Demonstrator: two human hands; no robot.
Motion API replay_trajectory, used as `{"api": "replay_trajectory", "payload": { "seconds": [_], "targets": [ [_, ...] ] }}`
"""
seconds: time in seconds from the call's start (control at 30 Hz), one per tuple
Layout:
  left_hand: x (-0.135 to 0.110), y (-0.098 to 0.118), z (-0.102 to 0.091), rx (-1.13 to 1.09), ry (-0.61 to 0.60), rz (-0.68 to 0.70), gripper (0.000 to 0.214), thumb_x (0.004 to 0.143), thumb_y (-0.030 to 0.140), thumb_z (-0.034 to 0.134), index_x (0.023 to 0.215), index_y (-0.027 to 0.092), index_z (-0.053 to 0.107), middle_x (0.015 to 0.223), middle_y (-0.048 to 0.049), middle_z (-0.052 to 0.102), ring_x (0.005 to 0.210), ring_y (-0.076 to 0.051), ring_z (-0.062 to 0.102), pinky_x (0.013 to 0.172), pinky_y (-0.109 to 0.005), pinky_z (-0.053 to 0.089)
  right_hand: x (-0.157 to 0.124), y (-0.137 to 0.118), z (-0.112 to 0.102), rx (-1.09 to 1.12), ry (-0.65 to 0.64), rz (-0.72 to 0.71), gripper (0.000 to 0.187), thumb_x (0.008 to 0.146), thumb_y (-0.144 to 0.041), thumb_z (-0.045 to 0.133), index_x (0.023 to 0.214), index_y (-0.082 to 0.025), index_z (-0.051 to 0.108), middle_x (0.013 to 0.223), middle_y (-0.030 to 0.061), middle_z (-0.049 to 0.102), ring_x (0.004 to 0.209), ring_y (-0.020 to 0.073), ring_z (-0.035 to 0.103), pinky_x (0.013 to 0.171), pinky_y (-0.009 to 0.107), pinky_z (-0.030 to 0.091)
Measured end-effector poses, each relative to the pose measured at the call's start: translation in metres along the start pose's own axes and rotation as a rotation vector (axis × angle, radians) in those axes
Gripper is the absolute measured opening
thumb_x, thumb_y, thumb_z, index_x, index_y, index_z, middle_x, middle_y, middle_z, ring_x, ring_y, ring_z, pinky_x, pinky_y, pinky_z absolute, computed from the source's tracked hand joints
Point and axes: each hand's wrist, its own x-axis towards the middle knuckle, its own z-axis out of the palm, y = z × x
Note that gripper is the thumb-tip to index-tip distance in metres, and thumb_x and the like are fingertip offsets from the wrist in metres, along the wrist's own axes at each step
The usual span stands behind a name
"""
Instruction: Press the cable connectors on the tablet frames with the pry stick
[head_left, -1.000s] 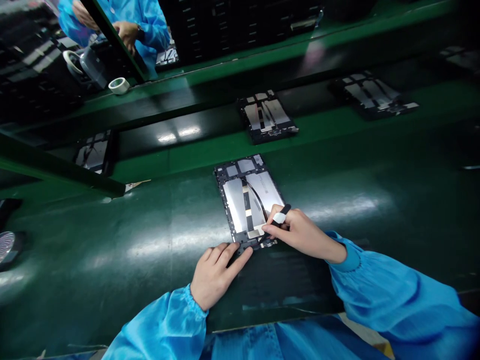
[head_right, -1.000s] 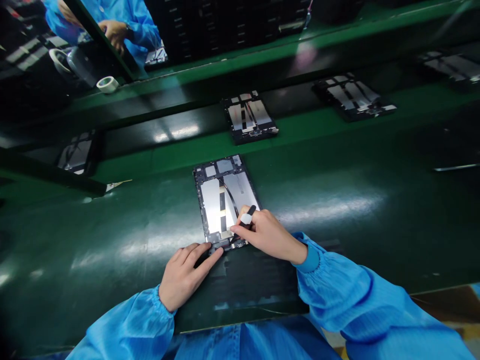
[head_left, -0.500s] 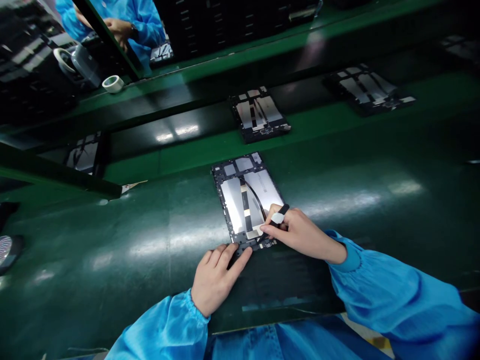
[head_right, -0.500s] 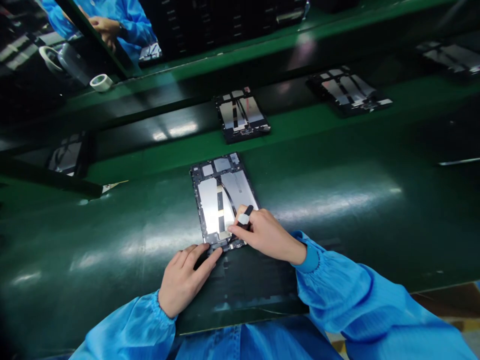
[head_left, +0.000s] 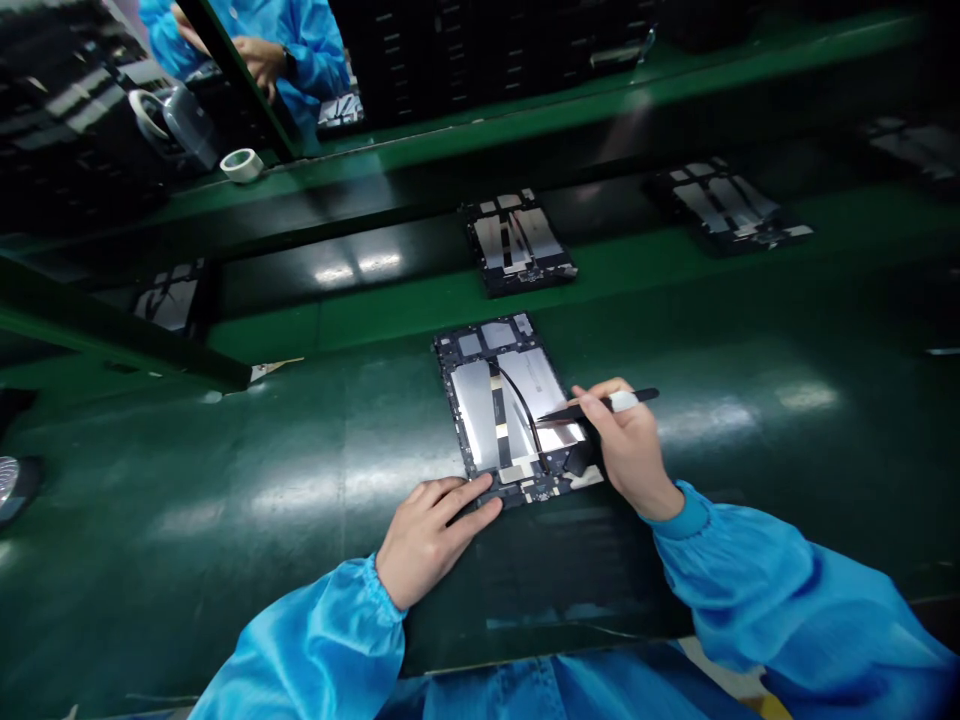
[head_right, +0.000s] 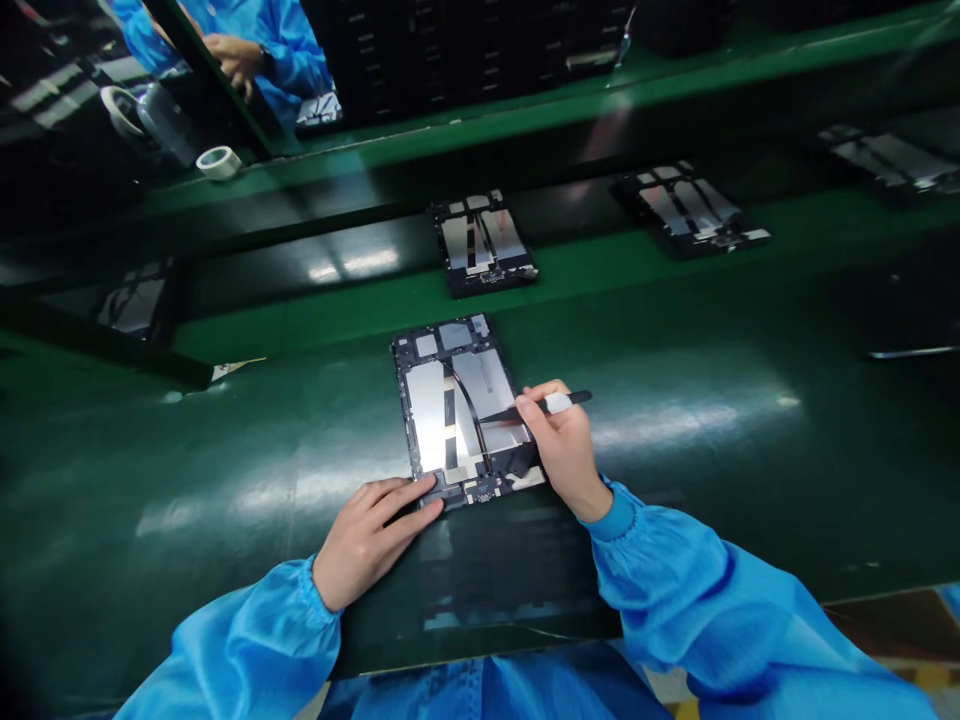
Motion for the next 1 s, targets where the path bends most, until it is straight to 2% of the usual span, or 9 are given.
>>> {"api": "replay_trajectory", "payload": {
  "seconds": [0.13, 0.23, 0.37, 0.47, 0.57, 0.67, 0.83, 0.93, 1.0],
  "targets": [
    [0.006, 0.007, -0.001, 0.121, 0.070, 0.041, 0.024, 0.098, 0.028, 0.057, 0.116, 0.014, 0.063, 0.108, -0.0071, 0.072, 0.093, -0.017, 0.062, 0.078, -0.030, 0.046, 0.006, 0.006, 0.034, 0.077, -0.161, 0.030, 0.041, 0.086, -0.059, 0.060, 0.085, -0.020, 0.070, 0.083, 0.0056, 0.075, 0.083, 0.0239, 0.070, 0.077, 0.035, 0.054],
    [0.012, -0.012, -0.002, 0.281, 0.023, -0.036, 0.027, 0.098, 0.031, 0.055, 0.117, 0.014, 0.063, 0.104, -0.0081, 0.072, 0.085, -0.018, 0.062, 0.070, -0.032, 0.043, 0.019, 0.006, 0.066, 0.105, -0.282, -0.002, 0.048, 0.091, -0.060, 0.052, 0.105, -0.019, 0.073, 0.076, 0.0055, 0.077, 0.079, 0.0233, 0.073, 0.076, 0.036, 0.057],
    [0.032, -0.095, -0.008, 0.450, 0.061, -0.303, 0.026, 0.097, 0.032, 0.055, 0.118, 0.020, 0.066, 0.110, -0.0075, 0.072, 0.090, -0.023, 0.063, 0.072, -0.035, 0.042, 0.059, 0.019, 0.077, 0.052, -0.170, -0.113, 0.050, 0.096, -0.055, 0.045, 0.126, -0.018, 0.062, 0.074, 0.0052, 0.078, 0.073, 0.0217, 0.075, 0.079, 0.039, 0.058],
    [0.055, -0.169, -0.014, 0.424, 0.146, -0.577, 0.026, 0.096, 0.029, 0.053, 0.117, 0.024, 0.068, 0.120, -0.0086, 0.069, 0.106, -0.028, 0.060, 0.089, -0.041, 0.042, 0.099, 0.035, 0.058, -0.016, -0.012, -0.168, 0.045, 0.097, -0.048, 0.045, 0.129, -0.019, 0.057, 0.098, 0.0102, 0.078, 0.094, 0.0235, 0.073, 0.090, 0.042, 0.055],
    [0.081, -0.208, -0.011, 0.424, 0.224, -0.670, 0.039, 0.093, 0.014, 0.043, 0.125, 0.017, 0.063, 0.133, -0.0169, 0.059, 0.120, -0.035, 0.052, 0.098, -0.051, 0.036, 0.137, 0.044, 0.038, -0.122, 0.141, -0.183, 0.040, 0.096, -0.032, 0.047, 0.133, -0.018, 0.054, 0.121, 0.0133, 0.071, 0.117, 0.0257, 0.064, 0.103, 0.045, 0.047],
    [0.113, -0.202, 0.015, 0.349, 0.209, -0.643, 0.053, 0.085, 0.006, 0.043, 0.136, 0.014, 0.055, 0.136, -0.0190, 0.056, 0.118, -0.034, 0.053, 0.097, -0.049, 0.038, 0.166, 0.045, 0.034, -0.222, 0.229, -0.154, 0.047, 0.089, -0.019, 0.052, 0.136, -0.018, 0.051, 0.129, 0.0138, 0.066, 0.124, 0.0293, 0.058, 0.108, 0.048, 0.042],
    [0.168, -0.167, 0.070, 0.145, 0.168, -0.563, 0.065, 0.082, 0.008, 0.047, 0.147, 0.012, 0.040, 0.111, -0.0144, 0.066, 0.103, -0.027, 0.060, 0.090, -0.038, 0.045, 0.186, 0.038, 0.048, -0.292, 0.202, -0.117, 0.052, 0.079, -0.011, 0.061, 0.131, -0.019, 0.057, 0.119, 0.0134, 0.071, 0.116, 0.0360, 0.062, 0.105, 0.053, 0.042],
    [0.174, -0.161, 0.078, 0.035, 0.237, -0.592, 0.057, 0.093, 0.016, 0.039, 0.149, 0.011, 0.034, 0.108, -0.0132, 0.063, 0.099, -0.023, 0.061, 0.090, -0.037, 0.047, 0.177, 0.035, 0.045, -0.246, 0.165, -0.125, 0.049, 0.085, -0.019, 0.058, 0.133, -0.019, 0.053, 0.124, 0.0140, 0.069, 0.117, 0.0312, 0.063, 0.103, 0.048, 0.046],
    [0.161, -0.156, 0.073, -0.032, 0.279, -0.622, 0.053, 0.098, 0.025, 0.037, 0.149, 0.013, 0.035, 0.107, -0.0114, 0.059, 0.092, -0.020, 0.061, 0.085, -0.033, 0.050, 0.159, 0.035, 0.038, -0.192, 0.116, -0.127, 0.049, 0.086, -0.022, 0.055, 0.135, -0.017, 0.049, 0.126, 0.0152, 0.067, 0.116, 0.0268, 0.064, 0.102, 0.043, 0.049]
  ]
}}
